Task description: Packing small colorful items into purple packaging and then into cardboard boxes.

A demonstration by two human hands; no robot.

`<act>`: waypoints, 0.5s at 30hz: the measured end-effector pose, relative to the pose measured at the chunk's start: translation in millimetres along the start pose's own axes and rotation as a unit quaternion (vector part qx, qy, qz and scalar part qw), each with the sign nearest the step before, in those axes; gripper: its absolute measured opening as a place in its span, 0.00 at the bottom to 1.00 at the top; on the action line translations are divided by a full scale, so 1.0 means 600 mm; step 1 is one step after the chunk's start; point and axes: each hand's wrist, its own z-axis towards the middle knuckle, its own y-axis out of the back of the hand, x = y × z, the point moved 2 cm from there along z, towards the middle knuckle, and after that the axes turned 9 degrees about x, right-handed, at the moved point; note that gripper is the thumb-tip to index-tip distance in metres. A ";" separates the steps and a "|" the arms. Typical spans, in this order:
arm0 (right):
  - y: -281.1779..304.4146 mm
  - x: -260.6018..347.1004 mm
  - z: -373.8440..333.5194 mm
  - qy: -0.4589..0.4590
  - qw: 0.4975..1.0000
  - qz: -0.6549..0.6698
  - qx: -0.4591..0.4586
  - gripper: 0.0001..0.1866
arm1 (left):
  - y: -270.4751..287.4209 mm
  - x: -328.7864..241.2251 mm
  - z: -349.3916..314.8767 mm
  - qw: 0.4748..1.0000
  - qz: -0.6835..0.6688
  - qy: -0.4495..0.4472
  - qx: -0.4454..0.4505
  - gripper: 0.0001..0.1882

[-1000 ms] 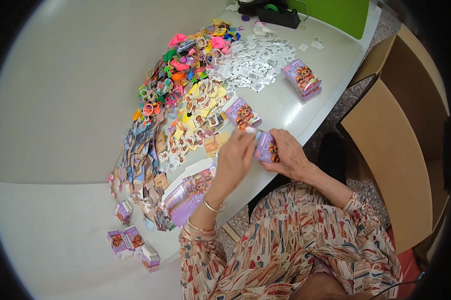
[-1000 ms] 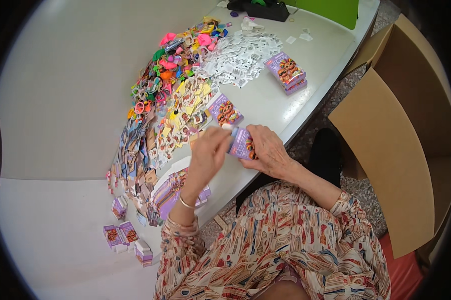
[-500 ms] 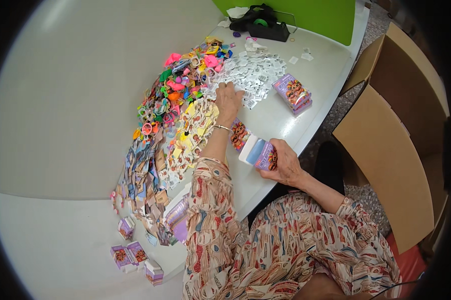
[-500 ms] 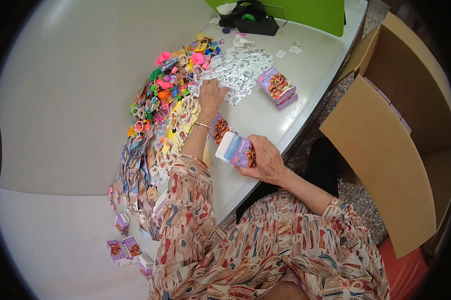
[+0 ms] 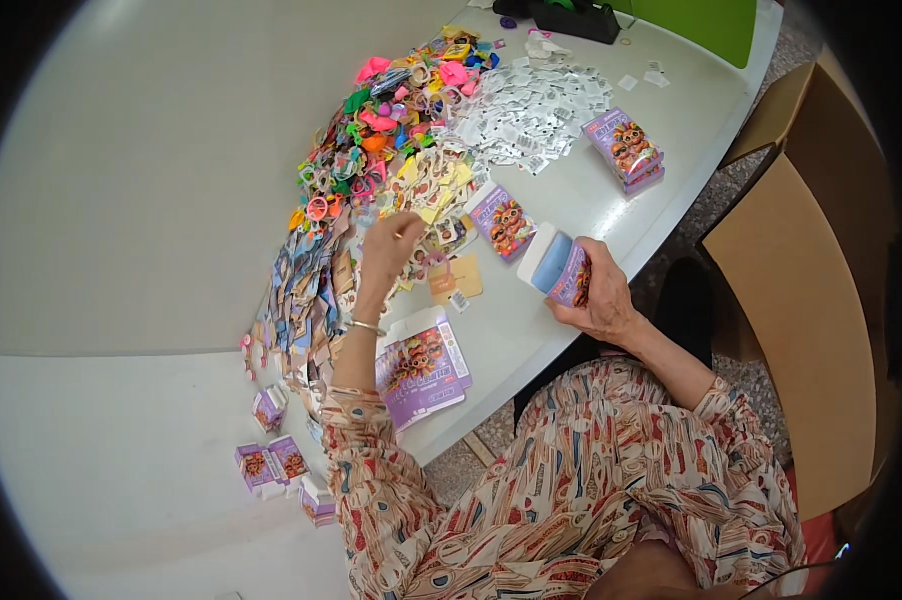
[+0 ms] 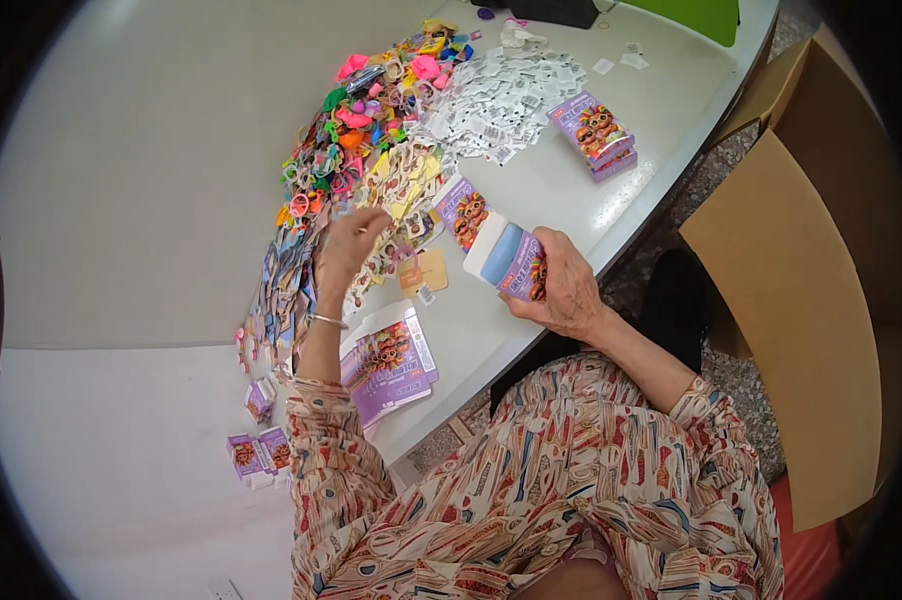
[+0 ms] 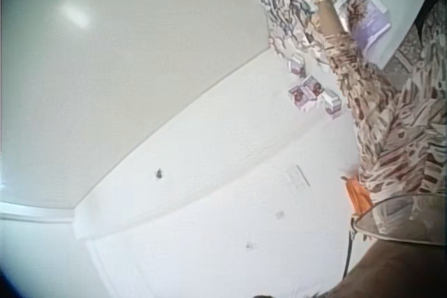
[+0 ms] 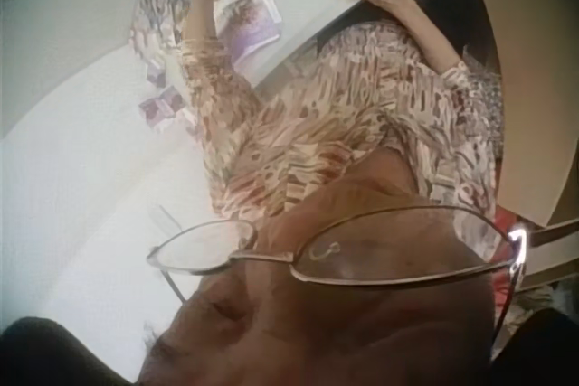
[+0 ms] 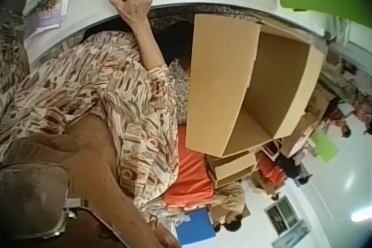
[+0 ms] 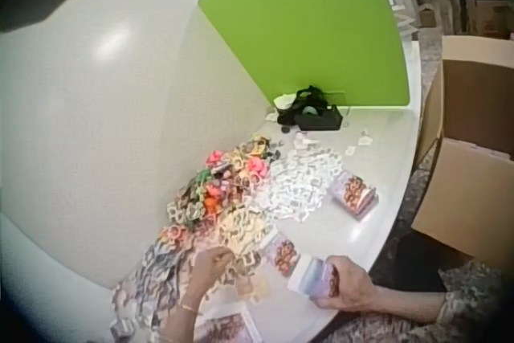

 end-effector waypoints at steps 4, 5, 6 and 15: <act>-0.003 0.007 0.001 0.034 0.999 -0.029 0.012 0.41 | -0.032 0.018 -0.025 0.996 0.054 -0.052 -0.045 0.13; -0.005 0.008 0.002 0.034 0.999 -0.026 0.014 0.41 | -0.032 0.022 -0.023 0.996 0.054 -0.053 -0.048 0.13; -0.006 0.010 0.002 0.037 0.999 -0.028 0.014 0.41 | -0.029 0.025 -0.017 0.991 0.087 -0.058 -0.080 0.13; -0.009 0.018 0.007 0.060 0.994 -0.090 0.020 0.39 | -0.073 -0.017 -0.003 0.963 0.205 -0.142 -0.101 0.18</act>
